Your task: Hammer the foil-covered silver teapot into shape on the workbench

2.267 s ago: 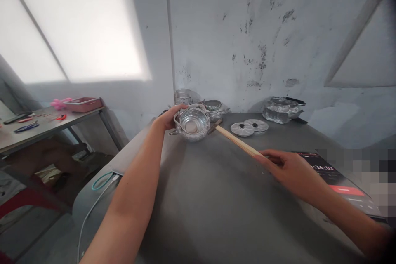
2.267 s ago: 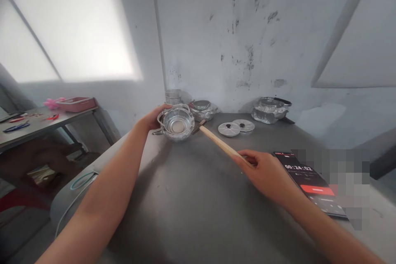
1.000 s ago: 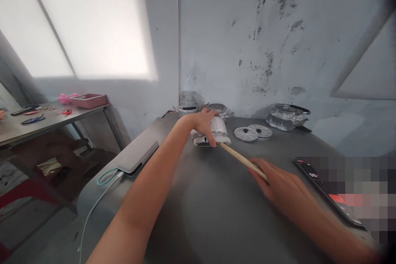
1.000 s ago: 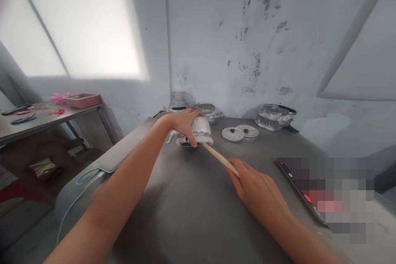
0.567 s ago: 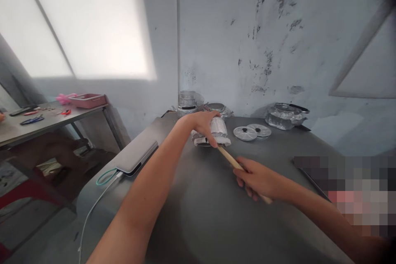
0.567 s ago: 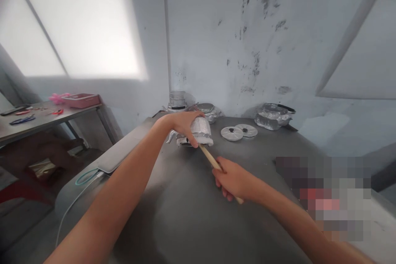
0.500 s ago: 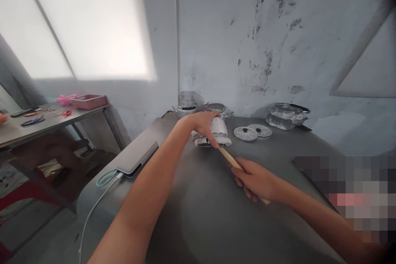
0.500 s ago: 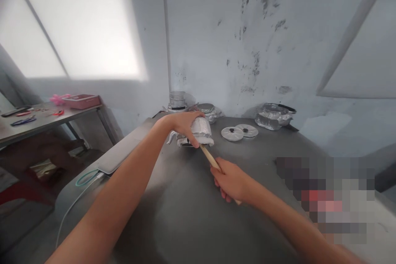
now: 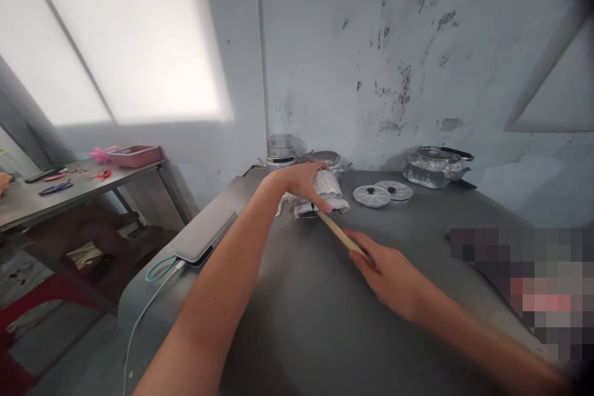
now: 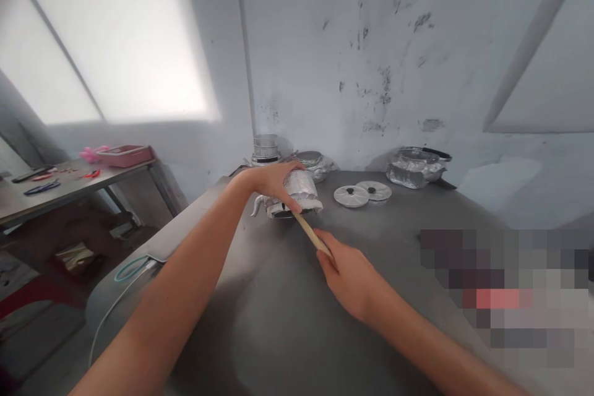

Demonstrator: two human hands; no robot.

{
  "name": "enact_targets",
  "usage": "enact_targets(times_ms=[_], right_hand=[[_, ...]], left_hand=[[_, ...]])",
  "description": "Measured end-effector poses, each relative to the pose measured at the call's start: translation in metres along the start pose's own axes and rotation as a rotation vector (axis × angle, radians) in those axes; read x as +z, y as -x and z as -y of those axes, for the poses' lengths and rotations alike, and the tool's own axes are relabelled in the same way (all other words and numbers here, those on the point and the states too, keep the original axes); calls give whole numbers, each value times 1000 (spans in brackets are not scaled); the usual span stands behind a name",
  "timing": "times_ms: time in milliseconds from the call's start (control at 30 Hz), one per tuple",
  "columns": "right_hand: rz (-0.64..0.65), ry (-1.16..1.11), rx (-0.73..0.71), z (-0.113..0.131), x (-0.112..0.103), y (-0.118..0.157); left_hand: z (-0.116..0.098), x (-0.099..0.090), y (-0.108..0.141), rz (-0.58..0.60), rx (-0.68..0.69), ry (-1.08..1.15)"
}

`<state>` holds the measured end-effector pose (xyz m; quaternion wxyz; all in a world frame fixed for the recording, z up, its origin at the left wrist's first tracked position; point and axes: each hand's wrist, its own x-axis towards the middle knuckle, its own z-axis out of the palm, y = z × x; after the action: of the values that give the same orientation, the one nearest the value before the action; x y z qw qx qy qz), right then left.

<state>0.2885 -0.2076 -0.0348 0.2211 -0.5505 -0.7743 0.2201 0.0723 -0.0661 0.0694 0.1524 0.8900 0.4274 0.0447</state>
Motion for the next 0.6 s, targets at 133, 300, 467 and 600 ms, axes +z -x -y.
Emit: enact_targets(times_ms=[133, 300, 467, 600], right_hand=[[-6, 21, -9, 1, 2, 3], [-35, 126, -79, -2, 1, 2], [-19, 217, -175, -23, -22, -12], [-31, 276, -233, -44, -50, -22]], left_hand=[[2, 0, -2, -5, -7, 30], [4, 2, -3, -20, -69, 17], [30, 2, -3, -118, -147, 176], [63, 5, 0, -310, -228, 526]])
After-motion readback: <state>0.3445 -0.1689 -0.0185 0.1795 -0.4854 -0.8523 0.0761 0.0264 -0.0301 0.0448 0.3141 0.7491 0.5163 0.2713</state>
